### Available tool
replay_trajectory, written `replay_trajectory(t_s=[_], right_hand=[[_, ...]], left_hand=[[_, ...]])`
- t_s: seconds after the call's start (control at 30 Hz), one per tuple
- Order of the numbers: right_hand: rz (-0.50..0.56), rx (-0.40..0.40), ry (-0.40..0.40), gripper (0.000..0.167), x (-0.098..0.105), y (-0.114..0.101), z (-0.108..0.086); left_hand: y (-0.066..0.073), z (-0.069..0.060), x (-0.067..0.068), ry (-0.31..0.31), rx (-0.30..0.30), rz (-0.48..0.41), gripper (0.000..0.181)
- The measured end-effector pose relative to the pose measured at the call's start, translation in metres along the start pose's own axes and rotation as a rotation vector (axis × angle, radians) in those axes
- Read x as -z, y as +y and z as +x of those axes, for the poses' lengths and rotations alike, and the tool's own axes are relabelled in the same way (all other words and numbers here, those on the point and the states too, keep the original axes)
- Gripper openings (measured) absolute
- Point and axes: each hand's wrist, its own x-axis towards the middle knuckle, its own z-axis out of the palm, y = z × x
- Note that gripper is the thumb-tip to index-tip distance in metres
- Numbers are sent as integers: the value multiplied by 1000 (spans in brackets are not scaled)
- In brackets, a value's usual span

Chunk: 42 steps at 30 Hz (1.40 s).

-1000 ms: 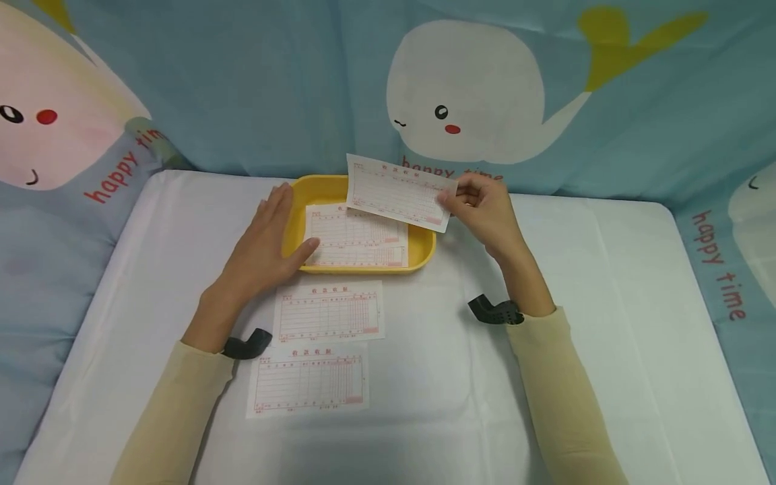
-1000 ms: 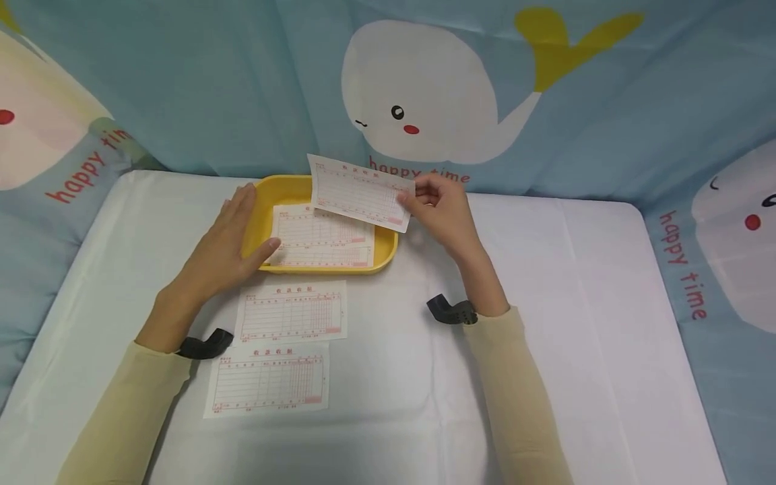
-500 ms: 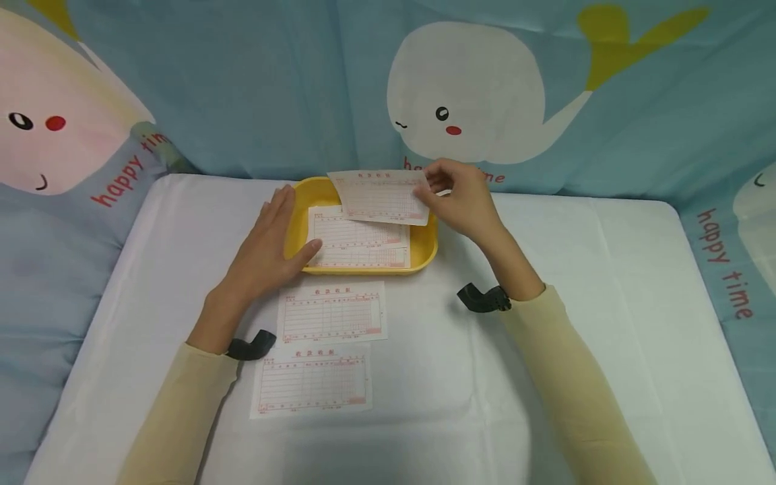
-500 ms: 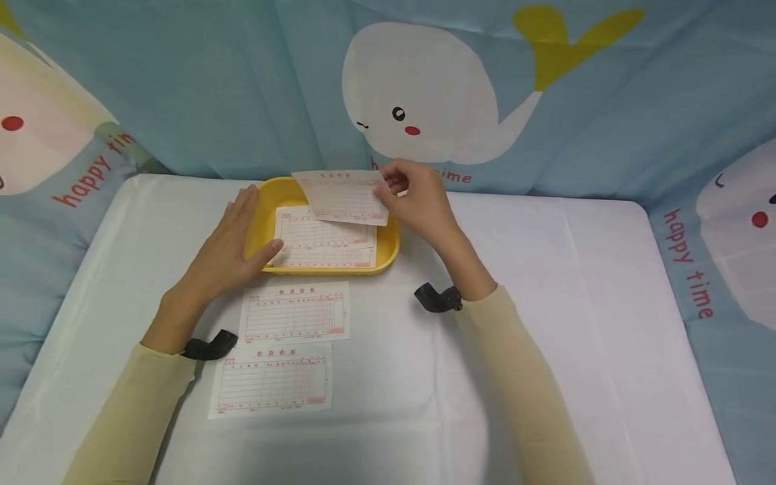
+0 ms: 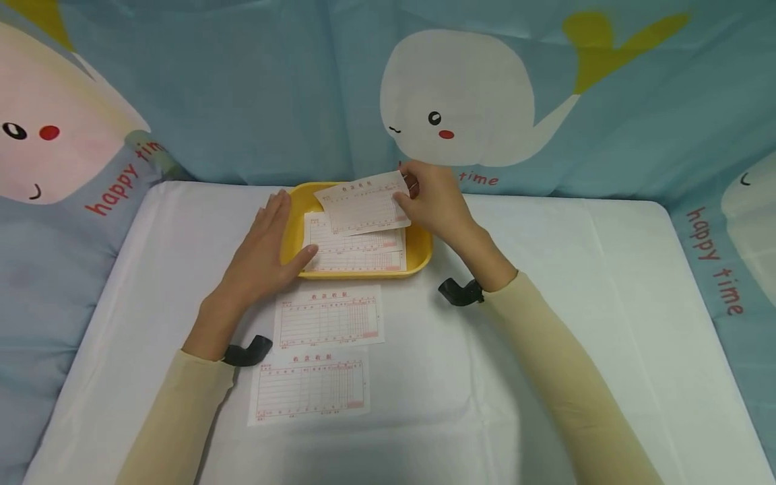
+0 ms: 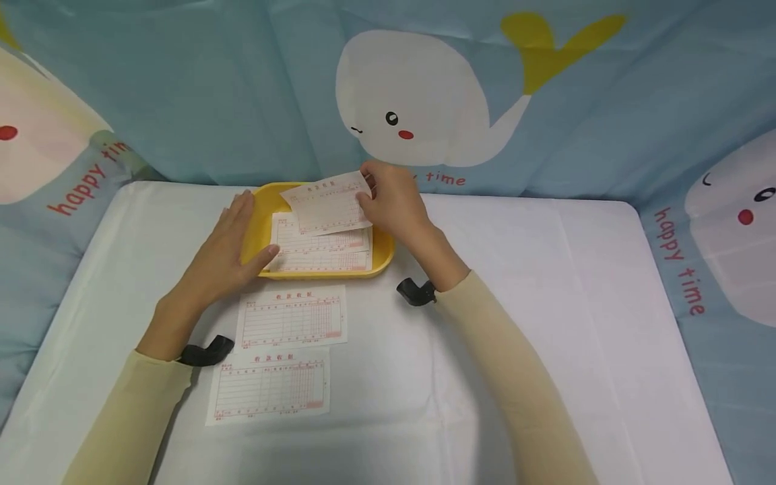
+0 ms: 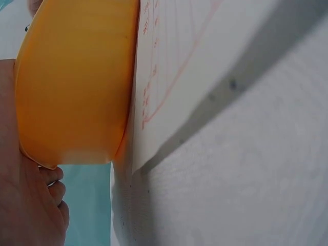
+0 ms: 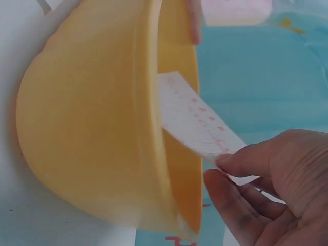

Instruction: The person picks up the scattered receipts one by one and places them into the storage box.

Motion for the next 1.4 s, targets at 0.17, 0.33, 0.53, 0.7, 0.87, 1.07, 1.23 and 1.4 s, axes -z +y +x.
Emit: replay_trajectory(t_s=[0.17,0.33,0.53,0.7,0.87,1.07,1.23,1.4], right_hand=[[-32,-22,-51,37,-2,-7,3],[-32,-9,-97,38,-7,-11,2],[-10,-1,-71,42,-13,-15,2],[-9,-7,-82,53,-14,-16,0],[3,16,-56,51,-9,-17,-6],[48,72,-40,46,-5,-23,-19],[44,105,-28,47,-1,-29,-38],[80,165,-32,47,-2,-30,-57]], left_hand=[[0,-1,1,-1,11,6,99],[0,0,-1,2,-1,0,99],[-2,-1,-2,4,3,-7,99],[-1,-2,-2,10,-3,-13,100],[-1,-1,-1,12,-19,-12,100],[-1,-2,0,17,-21,-22,100],[-1,-3,1,24,-25,-30,101],[-2,-2,-1,27,-30,-27,101]])
